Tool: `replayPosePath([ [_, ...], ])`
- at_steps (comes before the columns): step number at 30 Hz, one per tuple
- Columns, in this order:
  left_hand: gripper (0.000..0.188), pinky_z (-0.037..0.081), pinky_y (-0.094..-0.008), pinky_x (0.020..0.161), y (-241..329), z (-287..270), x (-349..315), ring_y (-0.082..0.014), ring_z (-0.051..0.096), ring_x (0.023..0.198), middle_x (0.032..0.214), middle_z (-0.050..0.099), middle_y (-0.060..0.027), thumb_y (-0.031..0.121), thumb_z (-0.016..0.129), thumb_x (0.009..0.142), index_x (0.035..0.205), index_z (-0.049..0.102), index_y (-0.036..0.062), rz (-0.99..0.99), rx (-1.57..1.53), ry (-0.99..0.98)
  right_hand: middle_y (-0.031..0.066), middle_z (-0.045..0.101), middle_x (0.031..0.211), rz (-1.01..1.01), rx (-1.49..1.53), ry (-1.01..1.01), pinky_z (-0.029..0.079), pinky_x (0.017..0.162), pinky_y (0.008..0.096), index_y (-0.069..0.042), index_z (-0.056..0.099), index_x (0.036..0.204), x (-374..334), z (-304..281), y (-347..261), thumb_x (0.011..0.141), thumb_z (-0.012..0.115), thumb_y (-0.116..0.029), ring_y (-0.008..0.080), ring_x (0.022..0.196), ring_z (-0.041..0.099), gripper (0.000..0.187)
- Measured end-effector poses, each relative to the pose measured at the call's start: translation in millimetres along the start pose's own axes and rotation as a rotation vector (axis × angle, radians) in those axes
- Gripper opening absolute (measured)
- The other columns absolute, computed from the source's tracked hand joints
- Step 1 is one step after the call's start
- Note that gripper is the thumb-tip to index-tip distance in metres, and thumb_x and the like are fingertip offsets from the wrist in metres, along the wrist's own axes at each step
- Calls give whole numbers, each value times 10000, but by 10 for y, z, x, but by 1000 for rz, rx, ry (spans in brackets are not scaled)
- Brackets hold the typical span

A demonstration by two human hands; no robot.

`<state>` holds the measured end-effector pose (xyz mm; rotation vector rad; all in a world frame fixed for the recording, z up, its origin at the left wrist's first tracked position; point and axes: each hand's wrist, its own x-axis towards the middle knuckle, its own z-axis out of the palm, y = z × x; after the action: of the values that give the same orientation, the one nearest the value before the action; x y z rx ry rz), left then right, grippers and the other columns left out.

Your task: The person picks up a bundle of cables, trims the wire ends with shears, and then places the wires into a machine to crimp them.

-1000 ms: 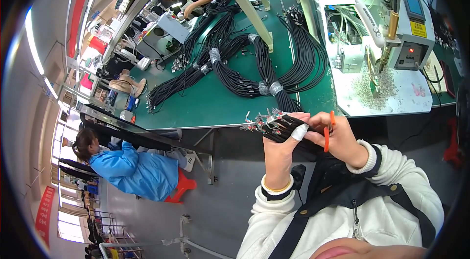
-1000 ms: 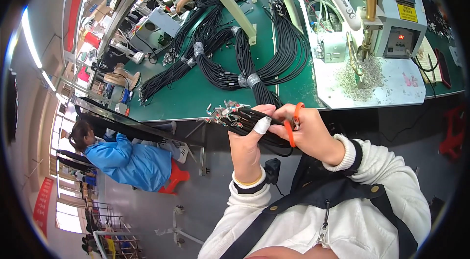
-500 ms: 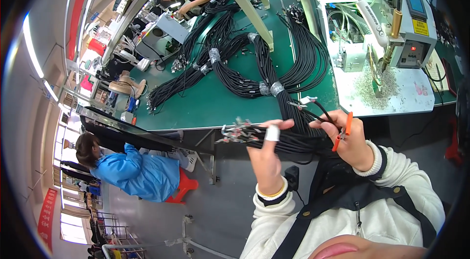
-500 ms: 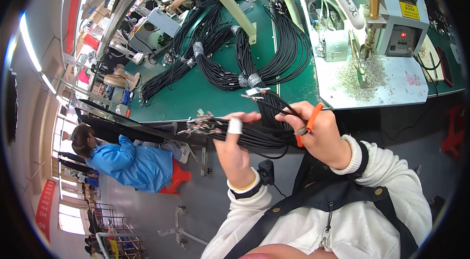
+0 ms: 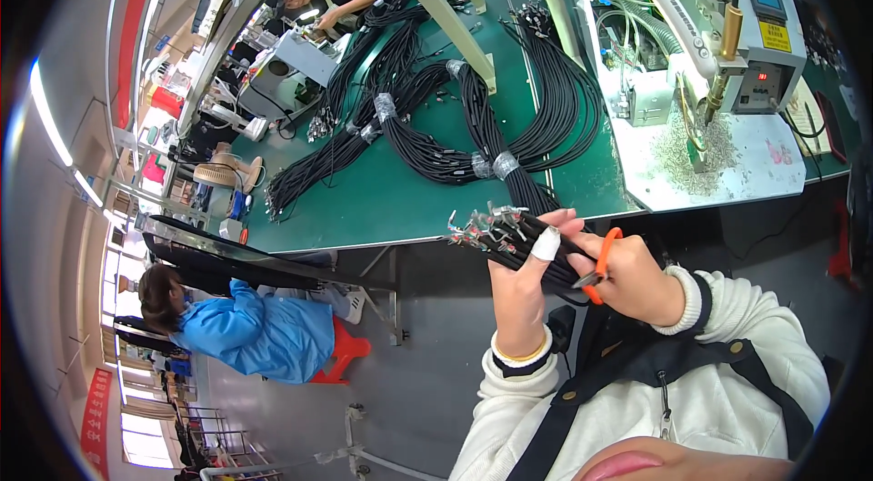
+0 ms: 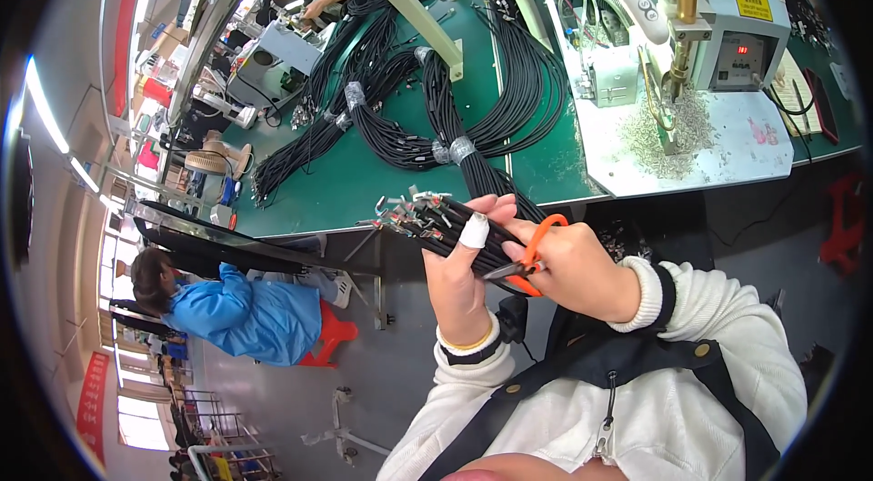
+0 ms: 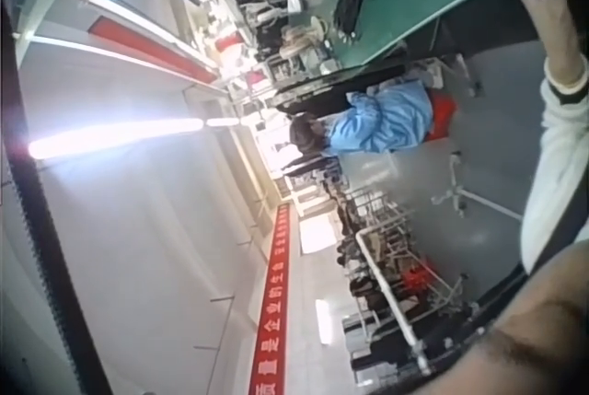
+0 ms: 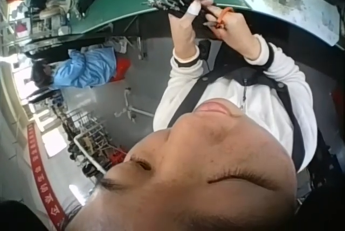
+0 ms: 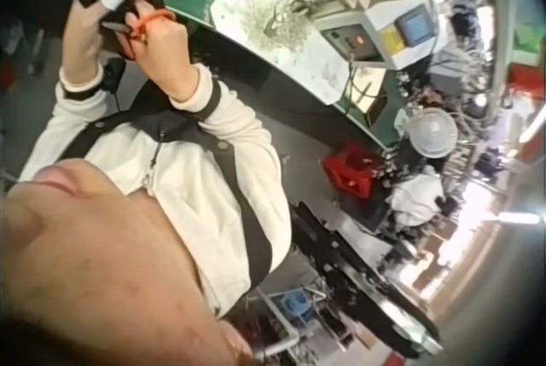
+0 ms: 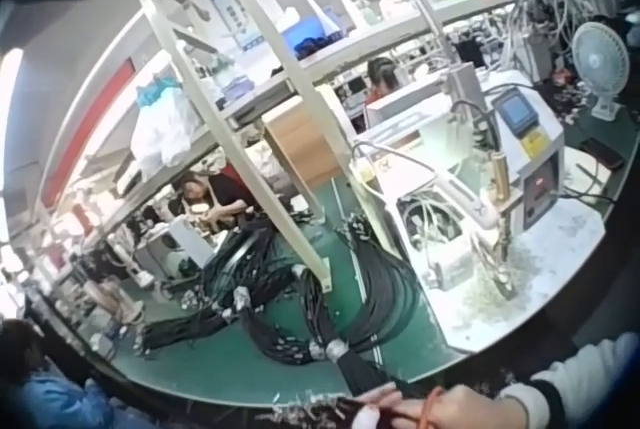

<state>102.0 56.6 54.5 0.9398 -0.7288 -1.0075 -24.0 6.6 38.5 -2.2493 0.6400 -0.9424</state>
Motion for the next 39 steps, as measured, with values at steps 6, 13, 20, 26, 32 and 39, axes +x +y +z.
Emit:
replayPosePath([
  [6, 234, 467, -310, 792, -77, -49, -1, -220, 610, 864, 955, 612, -157, 47, 565, 816, 1025, 550, -58, 64, 44, -15, 166, 619, 765, -124, 67, 169, 472, 505, 289, 10, 585, 989, -27, -39, 50, 731, 613, 0, 268, 601, 615, 259],
  [13, 255, 457, -316, 814, -4, 56, -36, -228, 596, 903, 978, 609, -160, 47, 569, 818, 1042, 524, -64, 82, 41, -9, 160, 617, 755, -69, 58, 218, 455, 479, 279, 14, 594, 946, -59, -76, 35, 729, 610, 20, 249, 559, 601, 218],
  [20, 322, 422, -336, 890, 26, 58, -114, -238, 541, 1026, 1081, 568, -175, 10, 564, 809, 1111, 478, -57, -58, -88, -73, 150, 614, 735, -71, 69, 47, 451, 484, 280, 19, 588, 907, -98, -107, -23, 731, 633, 5, 216, 553, 599, 182],
  [26, 324, 416, -354, 903, 23, -50, -56, -250, 523, 1057, 1084, 569, -161, -20, 570, 788, 1100, 492, -53, -68, 110, -166, 134, 597, 682, 37, 232, 39, 448, 487, 267, 25, 576, 870, -70, -57, 92, 726, 652, -8, 210, 544, 592, 166],
  [32, 258, 442, -362, 867, -19, -278, -195, -243, 575, 965, 1005, 598, -157, 29, 542, 818, 1056, 507, -63, 16, 118, -135, 115, 596, 653, -98, 164, 139, 451, 484, 247, 37, 545, 858, -68, -154, 2, 757, 619, -3, 187, 549, 599, 132],
  [39, 318, 463, -308, 583, 352, -1204, -333, -120, 388, 462, 514, 311, 2, 241, 396, 907, 1056, 471, -30, 265, -53, 371, 89, 607, 695, 345, 633, -280, 479, 537, 223, 41, 500, 844, -312, -341, 112, 825, 529, -2, 139, 606, 611, 55],
])
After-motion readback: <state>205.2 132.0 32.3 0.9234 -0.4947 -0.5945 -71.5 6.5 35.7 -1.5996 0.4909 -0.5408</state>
